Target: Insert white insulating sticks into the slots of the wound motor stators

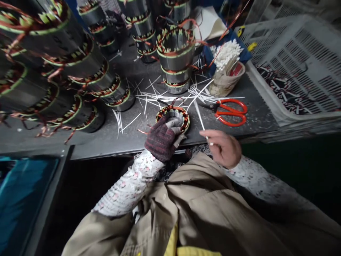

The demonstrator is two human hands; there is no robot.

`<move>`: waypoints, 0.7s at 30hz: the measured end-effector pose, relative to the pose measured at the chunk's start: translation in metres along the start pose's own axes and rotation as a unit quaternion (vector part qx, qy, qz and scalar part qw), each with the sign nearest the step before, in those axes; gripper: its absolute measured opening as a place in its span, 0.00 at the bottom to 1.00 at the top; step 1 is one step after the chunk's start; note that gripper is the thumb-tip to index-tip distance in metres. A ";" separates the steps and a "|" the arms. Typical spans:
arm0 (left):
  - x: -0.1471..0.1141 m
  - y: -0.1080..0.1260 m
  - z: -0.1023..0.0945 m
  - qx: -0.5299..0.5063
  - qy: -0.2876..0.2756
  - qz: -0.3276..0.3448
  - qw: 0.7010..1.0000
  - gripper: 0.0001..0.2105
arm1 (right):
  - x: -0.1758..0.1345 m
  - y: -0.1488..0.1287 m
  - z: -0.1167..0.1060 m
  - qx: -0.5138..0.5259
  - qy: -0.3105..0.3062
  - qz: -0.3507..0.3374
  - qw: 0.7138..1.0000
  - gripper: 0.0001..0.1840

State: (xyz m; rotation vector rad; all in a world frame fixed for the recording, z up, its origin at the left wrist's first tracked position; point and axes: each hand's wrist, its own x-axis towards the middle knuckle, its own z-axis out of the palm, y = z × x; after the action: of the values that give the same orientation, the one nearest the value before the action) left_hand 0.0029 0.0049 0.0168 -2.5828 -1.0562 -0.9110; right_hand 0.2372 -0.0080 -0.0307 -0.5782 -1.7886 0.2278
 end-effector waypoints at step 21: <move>-0.002 0.013 0.008 -0.254 0.047 -0.223 0.940 0.06 | 0.029 -0.006 0.029 0.125 -0.025 0.241 0.962 0.12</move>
State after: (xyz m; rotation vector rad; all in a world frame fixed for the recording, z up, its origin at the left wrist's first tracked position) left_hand 0.0150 -0.0021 0.0098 -2.6826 -1.5924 -1.5847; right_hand 0.2029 0.0052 -0.0123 -0.8226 -1.6097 0.7984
